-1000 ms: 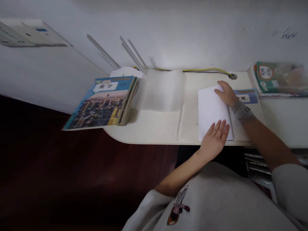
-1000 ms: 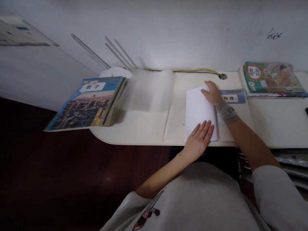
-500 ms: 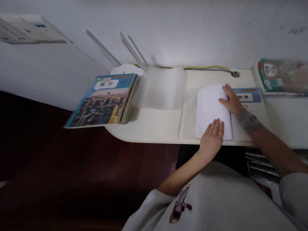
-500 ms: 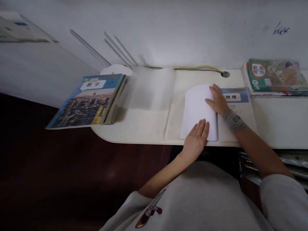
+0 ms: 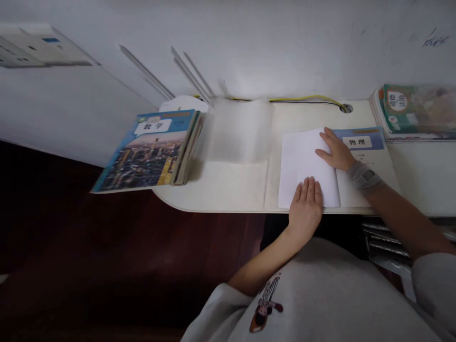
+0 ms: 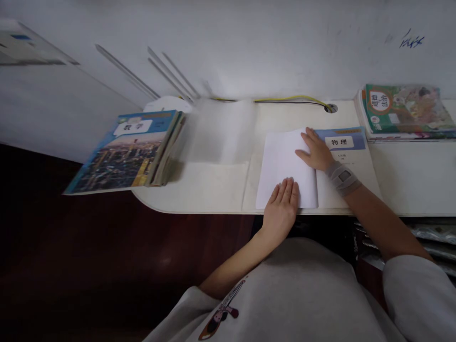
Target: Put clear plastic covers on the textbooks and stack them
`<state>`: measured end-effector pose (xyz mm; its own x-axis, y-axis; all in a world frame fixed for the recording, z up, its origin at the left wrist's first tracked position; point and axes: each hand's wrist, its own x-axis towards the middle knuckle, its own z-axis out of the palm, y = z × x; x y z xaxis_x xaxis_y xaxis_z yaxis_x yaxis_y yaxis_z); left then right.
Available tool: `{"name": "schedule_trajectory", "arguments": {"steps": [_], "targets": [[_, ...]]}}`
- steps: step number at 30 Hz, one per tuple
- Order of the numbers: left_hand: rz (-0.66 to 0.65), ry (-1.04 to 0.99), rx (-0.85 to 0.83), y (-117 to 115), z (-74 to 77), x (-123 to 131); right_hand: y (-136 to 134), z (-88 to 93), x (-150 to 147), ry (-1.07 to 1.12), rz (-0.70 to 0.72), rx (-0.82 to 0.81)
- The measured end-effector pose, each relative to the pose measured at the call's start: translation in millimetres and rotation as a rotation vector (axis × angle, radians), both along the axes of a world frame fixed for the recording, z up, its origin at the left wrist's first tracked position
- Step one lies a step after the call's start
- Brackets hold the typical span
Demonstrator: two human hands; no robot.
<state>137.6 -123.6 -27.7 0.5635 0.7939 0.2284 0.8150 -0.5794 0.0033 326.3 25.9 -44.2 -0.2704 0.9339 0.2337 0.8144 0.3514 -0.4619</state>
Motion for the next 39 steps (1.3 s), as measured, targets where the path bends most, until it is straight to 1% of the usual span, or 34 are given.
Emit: {"name": "schedule_trajectory", "arguments": {"steps": [8,11,14,16,18,19,20,22,23,25,26,28,30,32,34,36,37,39], "targets": [[0.006,0.034,0.011,-2.1,5.7,-4.6,-6.7,7.5,-12.1,-0.212,0.048,0.023],[0.012,0.049,0.020,-1.2,5.0,-5.3,-8.3,8.8,-14.5,-0.262,0.057,0.024],[0.009,0.069,-0.008,-1.5,2.2,-8.0,-9.1,7.9,-15.6,-0.290,0.065,0.036],[-0.013,0.064,-0.029,-1.9,1.9,-15.0,-9.0,7.0,-16.1,-0.298,0.061,0.050],[-0.005,0.025,-0.009,-1.0,4.1,-28.7,-9.2,6.7,-16.8,-0.301,0.048,0.049],[0.036,-0.010,0.020,0.5,5.9,-38.4,-10.1,6.8,-17.6,-0.297,0.036,0.042],[0.110,-0.054,0.053,2.9,7.9,-49.6,-11.9,6.8,-18.8,-0.287,0.024,0.033],[0.319,-0.153,0.080,10.2,11.2,-74.9,-18.8,6.5,-22.5,-0.244,0.000,0.013],[0.420,-0.197,0.046,14.6,12.3,-87.6,-23.9,5.9,-24.9,-0.211,-0.009,0.004],[0.565,-0.302,-0.107,23.6,14.5,-109.3,-36.0,3.8,-30.0,-0.131,-0.021,-0.010],[0.594,-0.380,-0.214,27.5,16.2,-117.0,-42.1,2.5,-32.1,-0.084,-0.028,-0.016],[0.576,-0.628,-0.407,33.4,23.1,-124.5,-52.2,0.9,-34.4,0.024,-0.054,-0.033],[0.463,-0.927,-0.552,36.9,35.6,-121.1,-58.7,1.8,-33.1,0.137,-0.085,-0.055],[0.296,-1.135,-0.664,39.7,51.8,-108.5,-63.2,5.3,-28.3,0.235,-0.111,-0.067],[0.170,-1.207,-0.744,43.8,66.6,-89.0,-68.6,9.4,-21.6,0.311,-0.124,-0.063],[0.135,-1.236,-0.759,50.9,74.9,-65.3,-77.2,11.8,-15.3,0.395,-0.127,-0.057],[0.142,-1.247,-0.755,55.7,75.9,-52.5,-82.8,11.8,-12.9,0.444,-0.125,-0.057],[0.148,-1.229,-0.763,67.6,72.1,-26.1,-96.3,9.7,-10.0,0.549,-0.120,-0.063]]}}
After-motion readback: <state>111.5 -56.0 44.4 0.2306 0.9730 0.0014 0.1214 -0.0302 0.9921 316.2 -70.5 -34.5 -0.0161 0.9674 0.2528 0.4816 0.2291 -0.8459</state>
